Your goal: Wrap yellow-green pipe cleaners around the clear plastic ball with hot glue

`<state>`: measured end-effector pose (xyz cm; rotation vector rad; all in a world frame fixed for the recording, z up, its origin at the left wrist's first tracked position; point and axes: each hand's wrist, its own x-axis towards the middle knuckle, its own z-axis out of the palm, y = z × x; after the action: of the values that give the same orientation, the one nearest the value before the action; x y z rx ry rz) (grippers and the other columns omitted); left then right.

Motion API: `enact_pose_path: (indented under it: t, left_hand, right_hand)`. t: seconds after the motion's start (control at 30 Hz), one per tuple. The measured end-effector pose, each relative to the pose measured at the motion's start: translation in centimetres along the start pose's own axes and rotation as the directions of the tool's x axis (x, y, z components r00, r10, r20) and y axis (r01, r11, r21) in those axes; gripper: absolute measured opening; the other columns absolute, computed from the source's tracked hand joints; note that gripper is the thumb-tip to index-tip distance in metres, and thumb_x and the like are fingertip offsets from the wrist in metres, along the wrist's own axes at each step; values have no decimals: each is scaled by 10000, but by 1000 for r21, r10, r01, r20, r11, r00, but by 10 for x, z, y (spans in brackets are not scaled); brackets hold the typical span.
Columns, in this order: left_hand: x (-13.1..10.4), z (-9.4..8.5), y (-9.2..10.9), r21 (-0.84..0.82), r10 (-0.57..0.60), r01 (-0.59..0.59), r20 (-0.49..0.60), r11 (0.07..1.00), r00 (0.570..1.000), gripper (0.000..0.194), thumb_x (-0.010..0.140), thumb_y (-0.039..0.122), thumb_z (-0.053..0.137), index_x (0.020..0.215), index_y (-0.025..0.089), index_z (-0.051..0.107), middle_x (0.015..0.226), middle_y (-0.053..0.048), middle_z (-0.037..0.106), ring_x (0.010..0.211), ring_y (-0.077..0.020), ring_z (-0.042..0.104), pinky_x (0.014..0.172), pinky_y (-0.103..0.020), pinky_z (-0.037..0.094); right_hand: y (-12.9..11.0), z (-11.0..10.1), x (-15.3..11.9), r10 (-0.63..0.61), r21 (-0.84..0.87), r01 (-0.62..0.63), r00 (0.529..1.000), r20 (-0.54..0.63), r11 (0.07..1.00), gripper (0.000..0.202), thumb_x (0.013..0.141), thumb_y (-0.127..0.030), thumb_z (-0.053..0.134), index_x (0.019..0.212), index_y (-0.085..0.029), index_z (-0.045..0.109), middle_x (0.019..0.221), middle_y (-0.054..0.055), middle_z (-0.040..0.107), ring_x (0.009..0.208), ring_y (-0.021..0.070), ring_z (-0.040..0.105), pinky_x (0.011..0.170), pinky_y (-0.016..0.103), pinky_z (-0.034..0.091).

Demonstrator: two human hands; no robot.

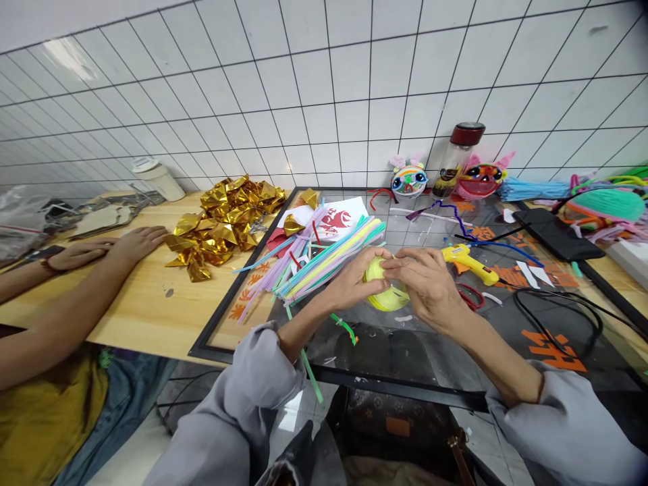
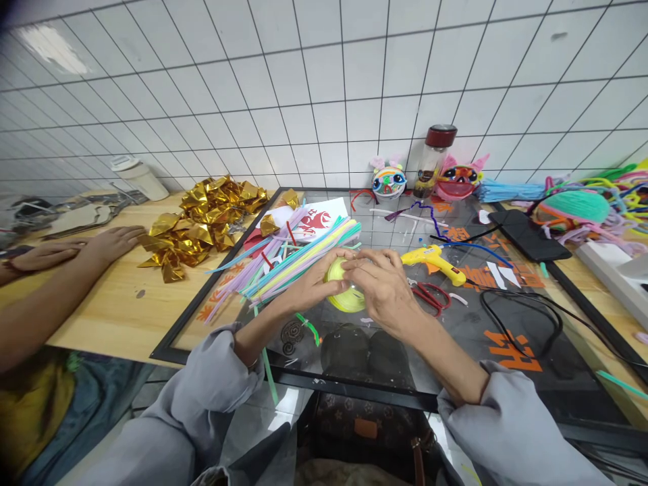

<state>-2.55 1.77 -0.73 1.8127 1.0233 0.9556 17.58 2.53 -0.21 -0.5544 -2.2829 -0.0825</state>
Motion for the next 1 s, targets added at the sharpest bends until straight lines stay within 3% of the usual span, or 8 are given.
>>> enact_pose_path:
  t: [0.2, 0.47, 1.0]
  left_hand:
    - [2, 0, -2, 9, -17, 17, -6, 1000, 1000, 525, 780, 306, 644, 1275, 184, 519, 1319, -99, 590, 1239, -292, 564, 1116, -433, 454]
    - [1, 0, 0, -4, 2, -2, 11, 1000, 1000, 522, 793, 282, 634, 1290, 171, 519, 1363, -117, 585, 1282, -294, 548, 1146, -445, 432]
    - [0, 1, 1, -6, 10, -10, 6, 1000, 1000, 444, 802, 265, 646, 1231, 199, 550, 1278, -89, 623, 1215, -278, 574, 1094, -421, 465]
  right_hand:
    - [0, 1, 2, -35, -14, 34, 999, -34, 999, 306, 974, -53, 425, 1071, -210, 669, 1097, 72, 778, 1158, 246, 621, 899, 412, 401]
    - [3, 5, 2, -119, 14, 121, 990, -80, 993, 275, 993, -73, 420, 1124, -174, 639, 1064, 116, 778, 1158, 245, 663, 916, 417, 491]
    - [5, 7, -3, -106, 70, 110, 992, -68, 991, 372, 973, -66, 396, 1207, -186, 659, 1105, 147, 771, 1174, 257, 693, 947, 458, 581]
